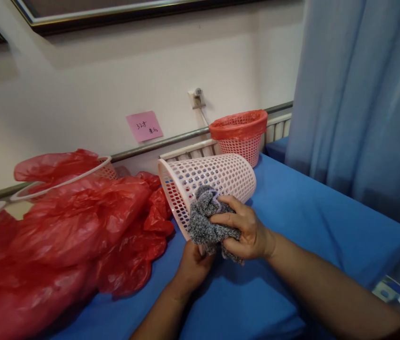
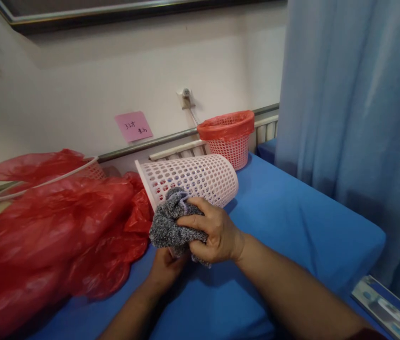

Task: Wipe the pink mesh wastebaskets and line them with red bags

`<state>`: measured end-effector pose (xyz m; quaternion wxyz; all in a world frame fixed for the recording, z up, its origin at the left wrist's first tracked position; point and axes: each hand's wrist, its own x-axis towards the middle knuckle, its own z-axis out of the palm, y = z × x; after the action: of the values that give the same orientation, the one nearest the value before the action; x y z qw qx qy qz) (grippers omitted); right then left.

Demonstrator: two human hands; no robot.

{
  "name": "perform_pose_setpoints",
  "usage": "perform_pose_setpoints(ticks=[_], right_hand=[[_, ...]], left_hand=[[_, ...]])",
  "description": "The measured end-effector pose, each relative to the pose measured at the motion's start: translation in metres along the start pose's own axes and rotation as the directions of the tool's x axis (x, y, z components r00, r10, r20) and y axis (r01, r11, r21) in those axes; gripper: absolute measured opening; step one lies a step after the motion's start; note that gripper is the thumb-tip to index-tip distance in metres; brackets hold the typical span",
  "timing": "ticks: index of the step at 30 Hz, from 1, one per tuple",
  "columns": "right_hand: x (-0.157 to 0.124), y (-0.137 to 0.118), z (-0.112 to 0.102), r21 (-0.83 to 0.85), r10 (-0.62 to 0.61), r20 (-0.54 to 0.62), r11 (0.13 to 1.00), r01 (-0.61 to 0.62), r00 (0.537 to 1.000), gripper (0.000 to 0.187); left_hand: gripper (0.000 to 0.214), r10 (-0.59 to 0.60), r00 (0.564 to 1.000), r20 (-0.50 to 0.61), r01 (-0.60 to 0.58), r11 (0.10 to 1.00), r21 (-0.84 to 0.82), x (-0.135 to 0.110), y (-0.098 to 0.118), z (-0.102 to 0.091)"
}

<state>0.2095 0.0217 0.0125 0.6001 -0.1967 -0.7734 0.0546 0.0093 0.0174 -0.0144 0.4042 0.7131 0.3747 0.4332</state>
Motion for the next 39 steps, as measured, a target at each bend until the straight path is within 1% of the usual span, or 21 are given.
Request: perform_pose_setpoints(ticks=[4, 7, 8, 10, 12, 13, 14, 15, 16, 19, 21, 24, 27, 30, 32, 33, 34, 35, 37, 38, 39], right_hand=[[0.001, 0.005, 0.002, 0.019, 0.008, 0.045, 1.0, -0.009, 0.999, 0.049], [-0.001, 0.026, -0.003, -0.128, 0.174, -0.156, 0.973, -0.195, 0.972, 0.046], [-0.002, 0.038, -0.009, -0.168, 0.257, -0.271, 0.936, -0.309, 0.927, 0.044], [-0.003, 0.065, -0.025, -0.164, 0.42, -0.487, 0.817, -0.552, 0.766, 0.039], [-0.003, 0.089, -0.041, -0.078, 0.556, -0.58, 0.691, -0.719, 0.596, 0.037], [-0.003, 0.096, -0.047, -0.047, 0.595, -0.598, 0.643, -0.765, 0.537, 0.037], [-0.002, 0.099, -0.049, -0.039, 0.609, -0.607, 0.619, -0.784, 0.511, 0.038], [-0.002, 0.097, -0.047, -0.057, 0.594, -0.611, 0.627, -0.777, 0.524, 0.038], [-0.002, 0.091, -0.043, -0.097, 0.554, -0.601, 0.664, -0.741, 0.575, 0.039], [-0.001, 0.055, -0.02, -0.208, 0.354, -0.423, 0.858, -0.47, 0.834, 0.042], [-0.001, 0.029, -0.007, -0.162, 0.206, -0.235, 0.955, -0.247, 0.95, 0.048], [-0.001, 0.005, 0.001, -0.029, 0.045, -0.099, 0.998, -0.048, 0.994, 0.054], [0.0, -0.003, 0.002, 0.025, -0.018, -0.046, 1.0, 0.019, 0.999, 0.054], [-0.001, 0.002, 0.004, 0.005, 0.008, 0.012, 1.0, -0.008, 1.0, 0.051], [-0.002, 0.015, 0.003, -0.071, 0.11, -0.06, 0.991, -0.115, 0.992, 0.049], [-0.003, 0.026, 0.0, -0.121, 0.192, -0.143, 0.97, -0.21, 0.971, 0.047], [-0.004, 0.039, -0.005, -0.163, 0.285, -0.253, 0.93, -0.331, 0.925, 0.045], [-0.005, 0.054, -0.012, -0.181, 0.379, -0.375, 0.865, -0.467, 0.846, 0.043], [-0.007, 0.086, -0.031, -0.126, 0.537, -0.565, 0.694, -0.709, 0.626, 0.04], [-0.008, 0.1, -0.04, -0.063, 0.608, -0.593, 0.618, -0.784, 0.528, 0.04], [-0.008, 0.11, -0.047, -0.027, 0.646, -0.594, 0.579, -0.815, 0.479, 0.04]], left_hand=[[0.039, 0.046, 0.993, -0.107, -0.044, 0.999, 0.026, -0.002, 0.007, -0.007], [0.039, -0.021, 0.99, -0.139, 0.027, 0.999, 0.04, -0.003, 0.004, -0.008], [0.039, -0.039, 0.989, -0.141, 0.044, 0.998, 0.037, -0.003, 0.003, -0.007], [0.039, -0.034, 0.993, -0.113, 0.039, 0.998, 0.044, -0.004, 0.0, -0.003], [0.039, 0.007, 0.999, -0.036, -0.004, 0.997, 0.072, -0.004, -0.002, 0.002], [0.039, 0.029, 1.0, 0.004, -0.029, 0.995, 0.092, -0.004, -0.003, 0.004], [0.039, 0.046, 0.998, 0.043, -0.05, 0.992, 0.115, -0.004, -0.005, 0.005], [0.039, 0.056, 0.995, 0.079, -0.067, 0.987, 0.143, -0.003, -0.007, 0.006], [0.039, 0.063, 0.992, 0.11, -0.082, 0.981, 0.174, -0.002, -0.009, 0.006], [0.041, 0.097, 0.983, 0.157, -0.135, 0.957, 0.256, 0.003, -0.017, 0.006], [0.039, 0.107, 0.98, 0.165, -0.15, 0.949, 0.276, 0.005, -0.02, 0.005], [0.027, 0.072, 0.98, 0.187, -0.12, 0.959, 0.258, 0.004, -0.016, 0.004], [0.02, 0.039, 0.992, 0.119, -0.058, 0.986, 0.156, -0.001, -0.005, 0.003], [0.029, 0.002, 1.0, -0.026, -0.001, 0.999, 0.055, -0.004, 0.003, 0.0], [0.033, -0.016, 0.998, -0.065, 0.019, 0.999, 0.045, -0.004, 0.005, -0.002], [0.035, -0.025, 0.998, -0.065, 0.028, 0.999, 0.046, -0.004, 0.005, -0.002], [0.037, -0.029, 0.998, -0.059, 0.031, 0.998, 0.046, -0.003, 0.005, -0.002], [0.04, -0.026, 0.999, -0.043, 0.028, 0.998, 0.051, -0.003, 0.004, -0.001], [0.043, -0.001, 1.0, 0.016, 0.0, 0.996, 0.087, -0.004, 0.003, 0.003], [0.044, 0.02, 0.998, 0.053, -0.026, 0.993, 0.117, -0.005, 0.002, 0.005], [0.044, 0.04, 0.995, 0.09, -0.053, 0.987, 0.152, -0.005, 0.001, 0.006]])
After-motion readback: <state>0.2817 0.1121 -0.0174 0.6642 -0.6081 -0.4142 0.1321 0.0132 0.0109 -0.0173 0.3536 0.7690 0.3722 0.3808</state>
